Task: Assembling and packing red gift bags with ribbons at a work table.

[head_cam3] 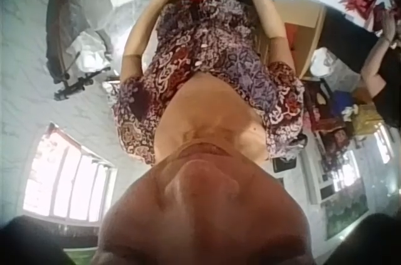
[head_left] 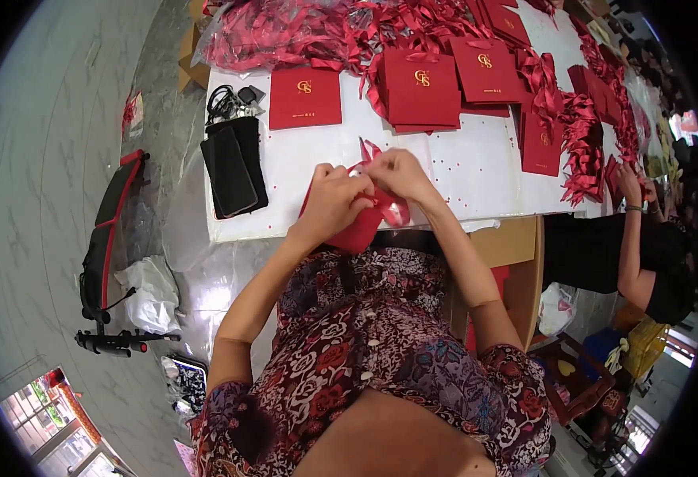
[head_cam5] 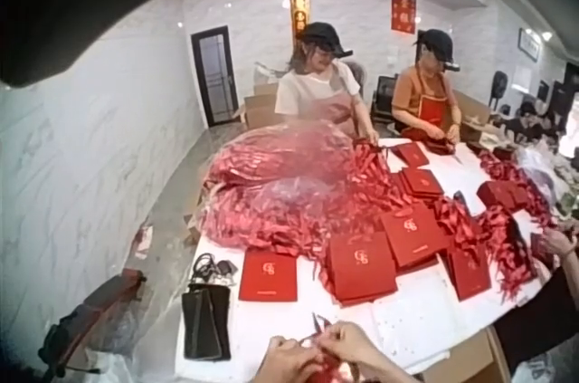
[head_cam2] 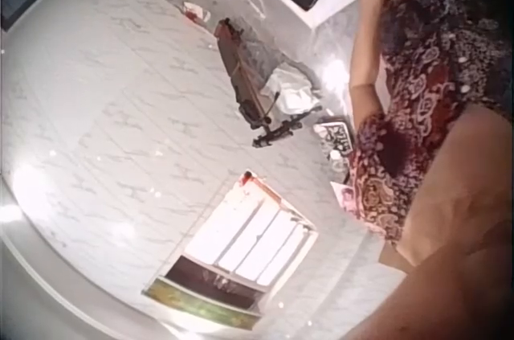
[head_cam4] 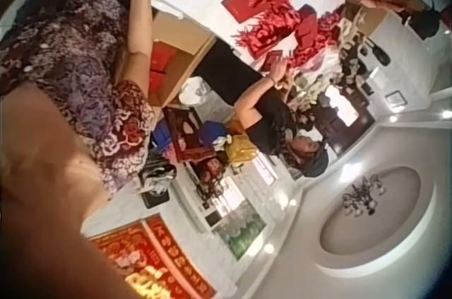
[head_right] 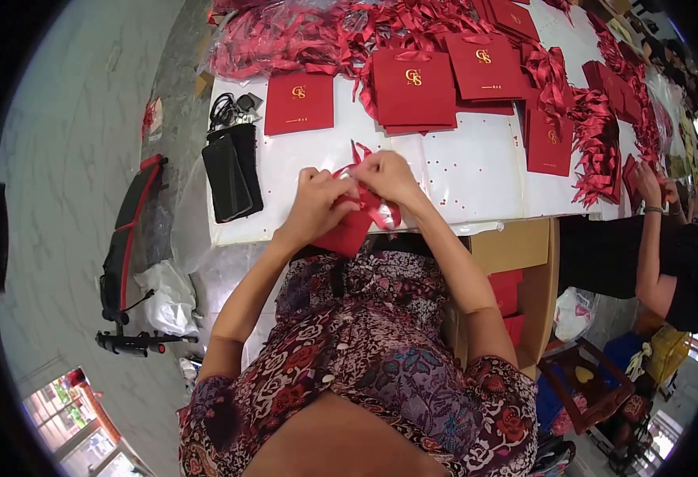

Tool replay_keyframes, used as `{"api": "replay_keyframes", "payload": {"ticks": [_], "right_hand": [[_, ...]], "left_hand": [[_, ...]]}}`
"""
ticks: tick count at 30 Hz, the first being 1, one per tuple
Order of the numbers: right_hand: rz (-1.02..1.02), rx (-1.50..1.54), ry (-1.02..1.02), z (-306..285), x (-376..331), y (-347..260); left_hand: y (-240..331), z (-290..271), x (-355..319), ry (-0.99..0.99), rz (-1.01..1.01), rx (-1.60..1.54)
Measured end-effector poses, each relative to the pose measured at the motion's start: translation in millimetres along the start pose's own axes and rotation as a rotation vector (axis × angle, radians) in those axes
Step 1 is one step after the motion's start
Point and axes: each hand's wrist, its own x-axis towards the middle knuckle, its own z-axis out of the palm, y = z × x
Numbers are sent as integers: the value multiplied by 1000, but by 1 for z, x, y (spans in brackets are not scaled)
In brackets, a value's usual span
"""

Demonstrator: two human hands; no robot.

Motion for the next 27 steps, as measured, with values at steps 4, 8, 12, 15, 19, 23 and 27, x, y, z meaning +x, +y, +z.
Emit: {"api": "replay_keyframes", "payload": {"ticks": [4,8,12,15,19,23,27], "right_hand": [[-206,-90,412,-6,-6,-9],[-174,-268,450,-27,-16,4],[-50,-472,330,-15,-33,2],[-199,-490,431,-4,-30,14],[-225,-444,467,-7,-32,9],[-250,-454,527,1,-27,4],[-334,-520,509,7,-15,16]], "left_hand": [[-2,3,-2,-36,-55,-82],[-20,-2,-13,-48,-224,-71],[-30,12,-11,14,-290,-105],[-31,26,-3,126,-262,-50],[-22,24,1,224,-212,76],[-11,20,1,199,-284,10],[-11,28,4,206,-324,-249]]}}
